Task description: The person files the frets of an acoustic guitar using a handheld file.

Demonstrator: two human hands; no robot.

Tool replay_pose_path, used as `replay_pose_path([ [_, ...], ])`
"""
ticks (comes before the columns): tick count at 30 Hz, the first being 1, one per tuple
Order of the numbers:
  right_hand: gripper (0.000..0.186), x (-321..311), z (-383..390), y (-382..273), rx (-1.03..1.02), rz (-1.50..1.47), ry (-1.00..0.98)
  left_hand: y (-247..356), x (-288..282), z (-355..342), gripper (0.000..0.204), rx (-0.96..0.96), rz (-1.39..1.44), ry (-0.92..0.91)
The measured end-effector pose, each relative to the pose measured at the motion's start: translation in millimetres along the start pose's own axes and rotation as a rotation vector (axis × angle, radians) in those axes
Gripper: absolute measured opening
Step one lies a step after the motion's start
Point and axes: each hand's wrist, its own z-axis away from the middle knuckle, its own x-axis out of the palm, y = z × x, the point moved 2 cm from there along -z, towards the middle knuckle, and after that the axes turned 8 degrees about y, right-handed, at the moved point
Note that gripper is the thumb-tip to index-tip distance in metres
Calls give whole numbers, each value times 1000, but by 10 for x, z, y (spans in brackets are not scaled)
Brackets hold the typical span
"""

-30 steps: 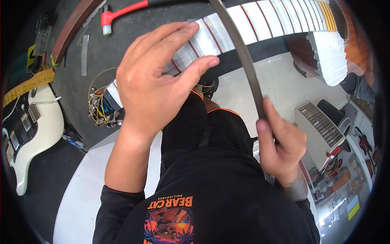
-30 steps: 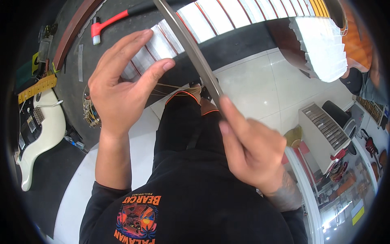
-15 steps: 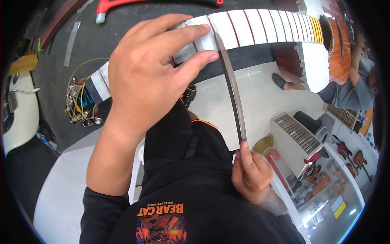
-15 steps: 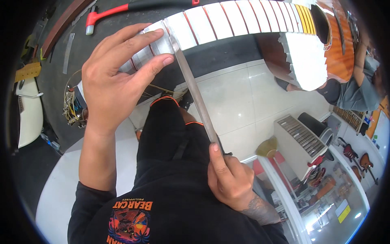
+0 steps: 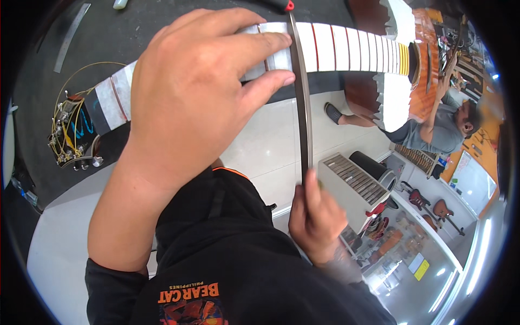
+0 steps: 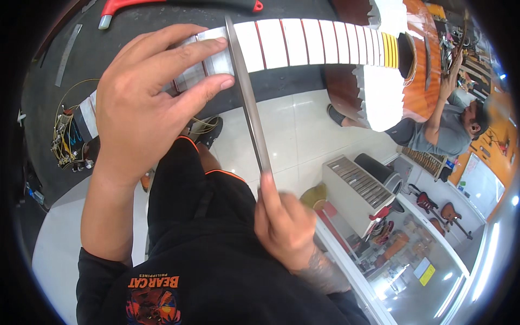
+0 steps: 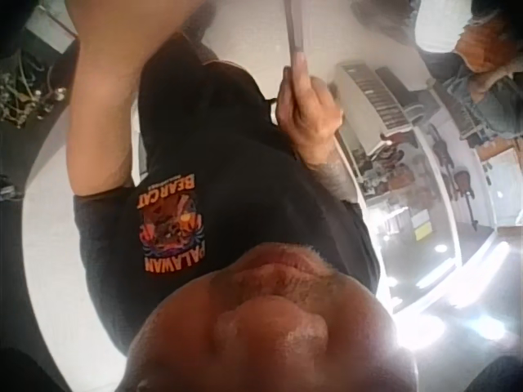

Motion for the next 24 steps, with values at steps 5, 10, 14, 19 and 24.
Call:
replay_pose_path([
  [5,60,-22,-158,-99,11,93,-48,188,-50,-85,36,3,-44,-26],
  [10,55,111,-782,-125,72,44,-80,50,-14,-7,36,-134,51,-2],
  [14,53,-75,-8,-125,95,64,-69,38,5,24,36,-97,97,128],
  [19,53,-76,39,-126,105,54,-35,67,62,8,36,-83,53,29],
  [24,54,102,-705,-196,93,63,-79,16,-12,-6,37,-46,49,18],
])
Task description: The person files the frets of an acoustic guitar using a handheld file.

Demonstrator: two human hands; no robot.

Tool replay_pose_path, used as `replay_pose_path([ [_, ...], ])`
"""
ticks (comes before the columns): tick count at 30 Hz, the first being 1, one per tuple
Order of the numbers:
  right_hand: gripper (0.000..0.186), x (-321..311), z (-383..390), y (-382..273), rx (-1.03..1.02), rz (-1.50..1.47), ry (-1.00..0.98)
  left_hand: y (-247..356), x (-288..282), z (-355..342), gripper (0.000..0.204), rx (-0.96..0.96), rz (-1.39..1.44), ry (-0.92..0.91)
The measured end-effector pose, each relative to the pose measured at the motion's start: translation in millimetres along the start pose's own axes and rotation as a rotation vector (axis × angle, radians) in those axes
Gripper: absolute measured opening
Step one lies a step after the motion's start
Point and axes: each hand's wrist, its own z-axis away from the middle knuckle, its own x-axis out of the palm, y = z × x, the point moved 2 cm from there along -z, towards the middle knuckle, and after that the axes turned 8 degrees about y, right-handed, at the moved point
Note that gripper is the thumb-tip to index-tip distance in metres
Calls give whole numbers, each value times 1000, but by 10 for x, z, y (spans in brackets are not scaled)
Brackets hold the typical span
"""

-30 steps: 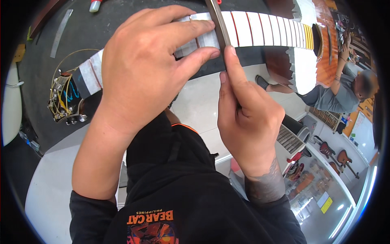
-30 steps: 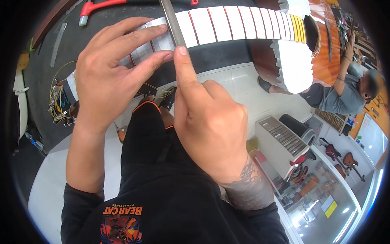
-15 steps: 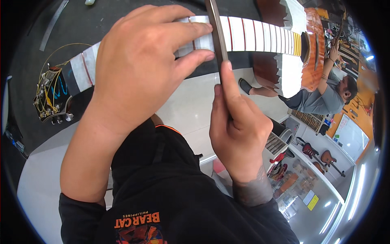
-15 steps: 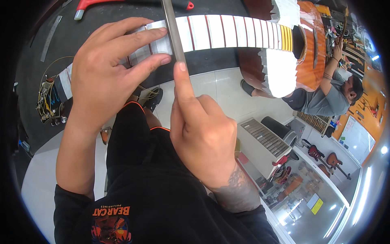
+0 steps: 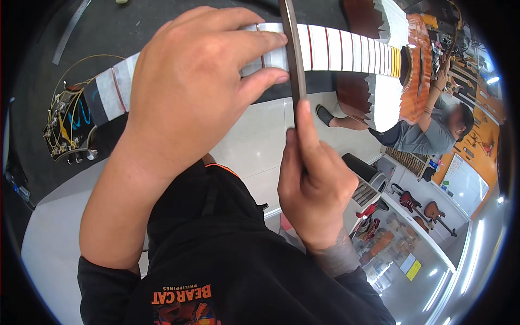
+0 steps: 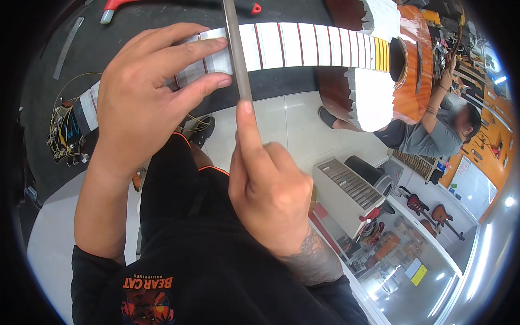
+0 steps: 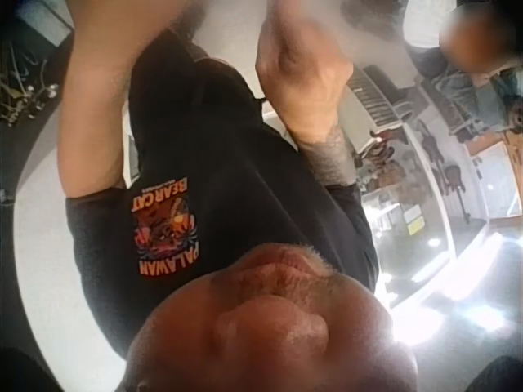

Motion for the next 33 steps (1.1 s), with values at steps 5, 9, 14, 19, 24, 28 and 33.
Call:
replay_pose_path([
  [5,54,-89,892,144,-5,14,53,-43,20,60,40,-17,99,113],
  [9,53,-96,879,153,-23,77,22,30,-50,-12,45,2,-15,22],
  [14,53,128,-79,87,-124,52,108,21,9,43,46,-94,-28,57],
  [19,51,46,125,128,-96,-23,208,-7,-108,-21,40,-86,35,-108],
  [24,51,-151,624,166,-37,40,149,-45,-103,6,39,-92,154,-154],
  [28,51,-170,811,139,-1,5,119,25,-143,-33,35,-80,84,-203],
  [33,55,-124,1018,189,-15,24,120,31,-194,-24,28,-76,22,-230],
])
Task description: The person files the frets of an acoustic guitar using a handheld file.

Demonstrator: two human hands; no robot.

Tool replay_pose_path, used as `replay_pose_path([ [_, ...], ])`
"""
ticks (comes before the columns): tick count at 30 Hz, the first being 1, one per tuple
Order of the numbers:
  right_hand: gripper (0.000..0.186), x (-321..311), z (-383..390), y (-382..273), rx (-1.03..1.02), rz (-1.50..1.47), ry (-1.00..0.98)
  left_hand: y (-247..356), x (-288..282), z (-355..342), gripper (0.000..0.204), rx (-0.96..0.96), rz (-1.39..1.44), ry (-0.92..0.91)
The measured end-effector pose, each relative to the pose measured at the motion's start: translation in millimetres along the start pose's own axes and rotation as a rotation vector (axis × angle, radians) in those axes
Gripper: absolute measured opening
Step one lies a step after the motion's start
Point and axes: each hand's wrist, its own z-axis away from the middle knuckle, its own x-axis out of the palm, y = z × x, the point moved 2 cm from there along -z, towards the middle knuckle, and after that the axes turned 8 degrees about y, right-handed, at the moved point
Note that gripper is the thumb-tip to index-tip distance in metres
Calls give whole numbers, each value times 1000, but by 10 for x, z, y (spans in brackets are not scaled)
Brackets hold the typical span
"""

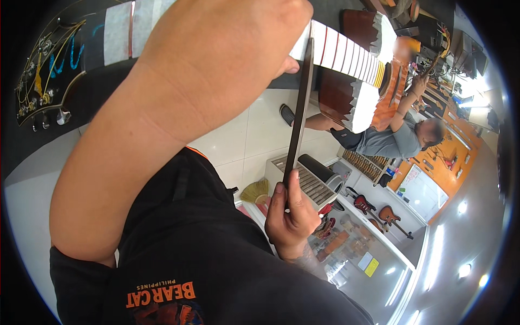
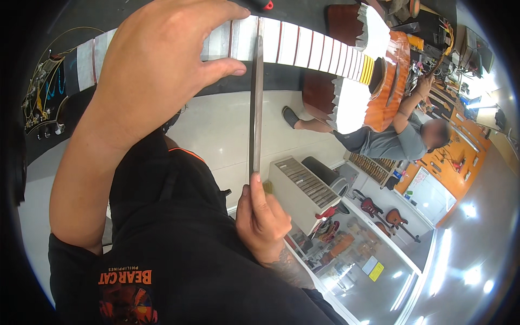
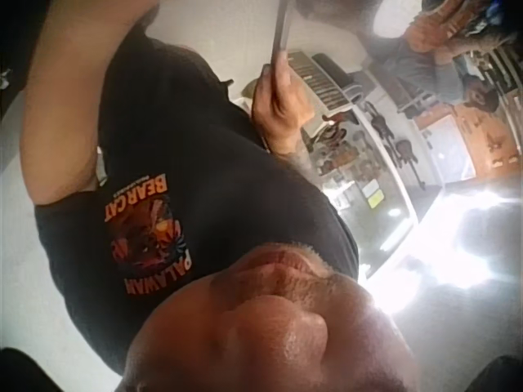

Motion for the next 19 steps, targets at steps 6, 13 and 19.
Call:
replay_pose_path([
  [6,52,131,-185,-23,-17,100,-14,-4,17,-80,27,-70,88,-122],
  [13,55,319,-932,-95,-109,57,-21,-76,43,-23,24,-43,102,-18],
  [19,58,42,-3,15,-117,77,-50,-99,-44,-57,19,-20,11,-197],
])
